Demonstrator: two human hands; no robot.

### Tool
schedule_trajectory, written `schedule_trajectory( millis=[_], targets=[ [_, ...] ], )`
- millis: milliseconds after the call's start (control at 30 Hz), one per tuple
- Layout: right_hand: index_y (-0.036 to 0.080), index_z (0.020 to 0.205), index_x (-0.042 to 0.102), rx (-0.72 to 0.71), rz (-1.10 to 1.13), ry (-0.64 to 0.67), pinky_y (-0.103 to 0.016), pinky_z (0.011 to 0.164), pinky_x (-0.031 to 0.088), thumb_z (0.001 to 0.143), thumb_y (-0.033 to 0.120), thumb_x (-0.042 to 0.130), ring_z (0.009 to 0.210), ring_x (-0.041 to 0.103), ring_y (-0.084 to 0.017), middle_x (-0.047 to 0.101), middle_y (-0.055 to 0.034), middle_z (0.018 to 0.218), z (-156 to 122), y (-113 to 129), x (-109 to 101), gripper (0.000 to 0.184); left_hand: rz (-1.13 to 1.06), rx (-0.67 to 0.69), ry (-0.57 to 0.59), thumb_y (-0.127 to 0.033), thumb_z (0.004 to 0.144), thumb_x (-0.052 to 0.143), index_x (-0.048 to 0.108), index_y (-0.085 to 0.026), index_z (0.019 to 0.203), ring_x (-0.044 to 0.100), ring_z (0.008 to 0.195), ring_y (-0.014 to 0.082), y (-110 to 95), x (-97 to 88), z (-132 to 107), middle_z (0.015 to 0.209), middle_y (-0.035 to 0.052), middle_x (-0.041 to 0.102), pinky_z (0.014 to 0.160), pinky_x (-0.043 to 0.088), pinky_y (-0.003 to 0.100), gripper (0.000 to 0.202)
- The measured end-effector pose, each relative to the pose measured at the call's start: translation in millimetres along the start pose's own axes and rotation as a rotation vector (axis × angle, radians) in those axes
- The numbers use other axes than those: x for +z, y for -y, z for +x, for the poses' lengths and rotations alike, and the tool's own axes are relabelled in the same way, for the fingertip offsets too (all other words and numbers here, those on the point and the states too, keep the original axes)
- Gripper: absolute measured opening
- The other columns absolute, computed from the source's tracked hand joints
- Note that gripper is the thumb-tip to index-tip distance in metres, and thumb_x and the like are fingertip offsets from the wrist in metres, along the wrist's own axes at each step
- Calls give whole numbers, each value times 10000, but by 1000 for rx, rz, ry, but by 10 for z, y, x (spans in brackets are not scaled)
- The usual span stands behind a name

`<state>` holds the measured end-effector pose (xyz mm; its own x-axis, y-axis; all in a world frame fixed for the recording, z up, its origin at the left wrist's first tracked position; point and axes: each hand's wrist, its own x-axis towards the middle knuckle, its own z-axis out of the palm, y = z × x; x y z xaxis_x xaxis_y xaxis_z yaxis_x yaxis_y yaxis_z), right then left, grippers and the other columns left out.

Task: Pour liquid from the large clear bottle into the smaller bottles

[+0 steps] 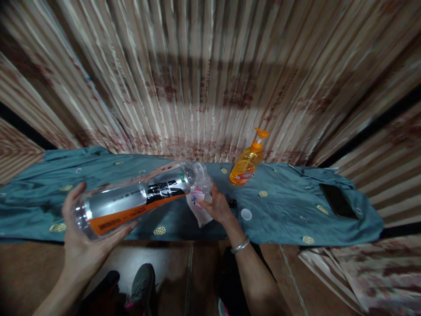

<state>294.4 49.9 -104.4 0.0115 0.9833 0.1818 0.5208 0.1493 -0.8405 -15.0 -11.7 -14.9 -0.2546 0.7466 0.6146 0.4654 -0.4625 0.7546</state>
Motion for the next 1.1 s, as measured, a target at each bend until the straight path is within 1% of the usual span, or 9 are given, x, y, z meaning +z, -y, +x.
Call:
schedule_trajectory(
  millis=[67,233,367,567,700,767,900,1000,1100],
  targets=[
    [211,1327,616,2,-4,8,-439,899,649,827,399,843,990,824,-318,844,-105,1104,-4,7,-2,580,-1,12,-9,-546,509,1016,493,-443,1601,749,1189,417,-8,8,5,1382,96,716,986,657,670,1214],
    [212,1296,611,7,-5,14,-448,894,650,817,412,851,980,822,-329,844,-112,1070,-7,7,-7,572,2,-23,-2,-498,493,1023,486,-481,1599,721,1236,468,-21,14,4,1412,94,705,1008,620,755,1229],
    [226,1274,622,11,15,14,-459,911,654,819,425,844,980,823,-327,843,-119,1102,-8,-10,1,544,15,-18,-17,-529,490,1021,493,-482,1594,734,1204,473,-24,14,3,1389,99,720,989,615,781,1225],
    [204,1329,603,11,63,11,-488,931,655,818,424,831,1006,823,-338,843,-132,1143,-16,7,6,601,8,-28,-5,-524,500,1012,489,-471,1597,729,1216,476,-19,3,-2,1404,106,710,1012,605,771,1217],
    [207,1371,587,6,75,22,-473,942,651,820,392,826,1032,823,-329,841,-131,1180,-21,27,0,629,17,-44,-18,-551,477,1014,487,-412,1605,725,1230,467,4,-8,-16,1400,124,717,1049,590,751,1253],
    [213,1368,592,2,74,29,-468,939,652,825,383,827,1036,823,-327,843,-125,1173,-20,22,3,616,25,-49,-18,-555,474,1015,484,-398,1608,719,1238,475,9,-8,-19,1406,134,715,1058,573,774,1262],
    [221,1364,595,11,63,20,-461,925,660,824,387,837,1008,829,-319,849,-108,1138,-17,-3,13,615,22,-54,-16,-541,498,1005,484,-426,1605,719,1233,480,-16,1,-16,1408,129,709,1030,598,770,1229],
    [215,1348,606,-14,60,10,-468,937,658,811,405,855,1021,827,-327,845,-124,1163,-17,-8,7,621,18,-44,-14,-537,503,1003,494,-447,1595,735,1210,461,-40,9,-16,1394,103,713,1013,633,723,1208],
    [205,1334,615,-24,49,11,-477,948,657,807,430,856,1043,821,-338,842,-139,1162,-19,-2,-7,622,16,-38,-12,-541,493,1013,486,-444,1599,736,1211,454,-44,11,-21,1397,102,710,1028,625,726,1229]
  ],
)
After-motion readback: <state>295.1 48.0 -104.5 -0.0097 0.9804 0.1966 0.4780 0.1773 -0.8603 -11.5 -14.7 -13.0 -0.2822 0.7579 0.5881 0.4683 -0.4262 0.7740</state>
